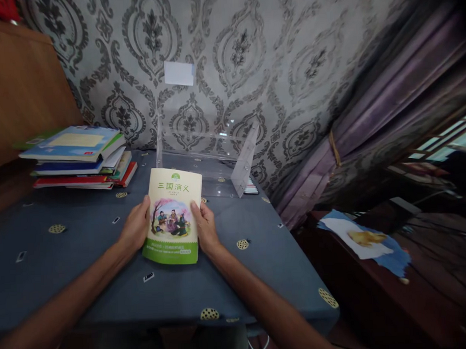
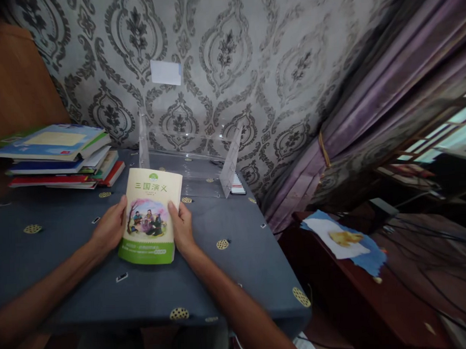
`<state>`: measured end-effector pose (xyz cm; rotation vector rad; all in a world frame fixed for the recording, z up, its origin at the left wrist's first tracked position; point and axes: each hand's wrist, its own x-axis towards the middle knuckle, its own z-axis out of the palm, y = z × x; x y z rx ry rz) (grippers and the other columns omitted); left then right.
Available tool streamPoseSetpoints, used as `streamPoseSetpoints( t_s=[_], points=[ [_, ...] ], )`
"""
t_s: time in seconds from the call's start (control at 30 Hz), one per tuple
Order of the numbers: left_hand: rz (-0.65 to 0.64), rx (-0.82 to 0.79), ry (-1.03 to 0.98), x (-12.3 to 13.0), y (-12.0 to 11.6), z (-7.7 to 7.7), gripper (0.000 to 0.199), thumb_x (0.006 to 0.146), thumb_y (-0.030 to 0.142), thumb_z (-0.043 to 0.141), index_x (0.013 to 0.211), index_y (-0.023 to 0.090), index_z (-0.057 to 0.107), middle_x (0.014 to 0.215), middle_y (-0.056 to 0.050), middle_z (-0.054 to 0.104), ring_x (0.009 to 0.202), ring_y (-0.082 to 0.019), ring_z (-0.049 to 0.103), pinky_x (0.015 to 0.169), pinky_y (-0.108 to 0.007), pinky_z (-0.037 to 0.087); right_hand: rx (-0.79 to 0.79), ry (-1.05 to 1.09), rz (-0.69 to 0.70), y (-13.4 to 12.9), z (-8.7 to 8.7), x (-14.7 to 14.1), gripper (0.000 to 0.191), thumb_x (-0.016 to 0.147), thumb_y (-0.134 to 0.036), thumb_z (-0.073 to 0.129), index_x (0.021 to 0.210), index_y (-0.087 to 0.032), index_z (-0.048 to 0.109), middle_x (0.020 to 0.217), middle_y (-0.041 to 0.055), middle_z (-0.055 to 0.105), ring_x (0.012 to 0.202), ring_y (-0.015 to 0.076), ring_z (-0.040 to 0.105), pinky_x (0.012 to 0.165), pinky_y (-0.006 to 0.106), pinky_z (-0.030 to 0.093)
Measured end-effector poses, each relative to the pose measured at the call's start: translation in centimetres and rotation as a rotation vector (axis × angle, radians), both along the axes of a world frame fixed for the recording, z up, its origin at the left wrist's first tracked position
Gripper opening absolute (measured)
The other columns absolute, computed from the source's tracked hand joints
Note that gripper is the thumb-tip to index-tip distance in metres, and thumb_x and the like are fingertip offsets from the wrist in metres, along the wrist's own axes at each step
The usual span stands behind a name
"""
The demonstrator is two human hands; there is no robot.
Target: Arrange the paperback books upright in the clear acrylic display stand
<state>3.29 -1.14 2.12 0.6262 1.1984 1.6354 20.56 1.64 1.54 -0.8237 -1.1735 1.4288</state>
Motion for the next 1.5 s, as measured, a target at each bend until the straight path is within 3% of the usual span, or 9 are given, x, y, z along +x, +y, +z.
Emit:
streamPoseSetpoints(
  t_s=[0.13, 0.27, 0.43, 0.63, 0.77, 0.9, 1.1, 1.3, 1.5],
  points=[
    [-0.046, -0.038, 0.03, 0.0, -0.4, -0.2, 0.049, 0.068, 0.056, 0.082, 0.093, 0.017, 0.068, 0.089, -0.008, 0.08, 0.09, -0.029, 0.077, 0.077, -0.037, 0.064, -0.081, -0.018, 0.029, 0.3, -1.1, 0.8, 0.059, 0.072, -0.076, 0.072, 0.09, -0.02, 0.063, 0.08, 0.0025, 0.072, 0.068, 0.0168, 0.062, 0.061, 0.027, 0.05],
    [-0.081, -0.092, 0.194, -0.7, -0.7, -0.8, 0.058, 0.069, 0.049, 0.076, 0.118, 0.022, 0.062, 0.089, -0.002, 0.078, 0.077, -0.024, 0.074, 0.063, -0.03, 0.058, -0.159, -0.104, 0.061, 1.0, -2.4, 1.6, 0.063, 0.066, -0.079, 0.074, 0.077, -0.018, 0.063, 0.068, 0.0013, 0.068, 0.059, 0.0144, 0.056, 0.054, 0.025, 0.044],
    [-0.213, -0.137, 0.563, -2.7, -0.1, -1.5, 0.058, 0.075, 0.048, 0.061, 0.125, 0.02, 0.056, 0.079, 0.0, 0.068, 0.069, -0.022, 0.066, 0.055, -0.029, 0.051, -0.132, -0.231, 0.01, 1.9, -3.4, 2.4, 0.062, 0.065, -0.079, 0.074, 0.065, -0.018, 0.061, 0.057, -0.0001, 0.061, 0.054, 0.0129, 0.05, 0.048, 0.024, 0.036],
    [-0.26, 0.034, 1.376, -4.0, 0.0, -1.2, 0.034, 0.092, 0.042, 0.044, 0.109, 0.021, 0.065, 0.098, -0.008, 0.068, 0.094, -0.026, 0.065, 0.088, -0.042, 0.054, -0.212, -0.331, 0.086, 2.6, -3.4, 3.0, 0.062, 0.061, -0.077, 0.074, 0.067, -0.017, 0.063, 0.059, 0.0013, 0.063, 0.054, 0.0127, 0.051, 0.049, 0.024, 0.036],
    [-0.296, 0.066, 1.579, -3.5, 0.5, -1.3, 0.036, 0.096, 0.036, 0.039, 0.118, 0.017, 0.062, 0.118, -0.013, 0.066, 0.111, -0.031, 0.061, 0.099, -0.048, 0.051, -0.144, -0.456, 0.098, 2.9, -3.0, 3.4, 0.049, 0.075, -0.066, 0.069, 0.071, -0.017, 0.064, 0.063, 0.0026, 0.066, 0.056, 0.0143, 0.055, 0.052, 0.025, 0.038],
    [-0.304, 0.113, 1.666, -3.5, 1.4, -2.0, 0.035, 0.099, 0.032, 0.035, 0.117, 0.017, 0.061, 0.123, -0.015, 0.065, 0.112, -0.031, 0.061, 0.099, -0.05, 0.05, 0.004, -0.83, 0.005, 2.9, -1.5, 4.2, 0.03, 0.09, -0.044, 0.064, 0.075, -0.017, 0.066, 0.066, 0.0041, 0.07, 0.059, 0.0169, 0.061, 0.054, 0.025, 0.036],
    [-0.255, 0.154, 1.713, -3.6, 1.5, -2.7, 0.032, 0.101, 0.033, 0.035, 0.115, 0.019, 0.06, 0.124, -0.015, 0.066, 0.113, -0.033, 0.063, 0.096, -0.052, 0.051, 0.269, -1.397, -0.165, 1.6, 1.8, 4.1, 0.03, 0.103, -0.032, 0.05, 0.121, -0.017, 0.068, 0.091, 0.0116, 0.079, 0.085, 0.027, 0.073, 0.07, 0.031, 0.043],
    [-0.216, 0.143, 1.585, -3.9, 1.6, -3.0, 0.035, 0.097, 0.031, 0.04, 0.126, 0.016, 0.052, 0.123, -0.016, 0.07, 0.115, -0.033, 0.065, 0.1, -0.052, 0.052, 0.757, -1.257, 0.211, 2.2, 2.0, -0.6, 0.031, 0.101, -0.014, 0.048, 0.129, -0.017, 0.061, 0.123, 0.0148, 0.074, 0.121, 0.0265, 0.064, 0.098, 0.036, 0.048],
    [-0.17, 0.161, 1.438, -4.6, 2.0, -3.6, 0.043, 0.094, 0.031, 0.044, 0.134, 0.017, 0.044, 0.128, -0.016, 0.071, 0.123, -0.031, 0.066, 0.106, -0.051, 0.052, 0.847, -1.245, 0.34, 3.6, 0.3, -4.1, 0.037, 0.103, -0.012, 0.045, 0.139, -0.011, 0.053, 0.145, 0.0214, 0.062, 0.142, 0.0266, 0.051, 0.119, 0.048, 0.036]
  ],
)
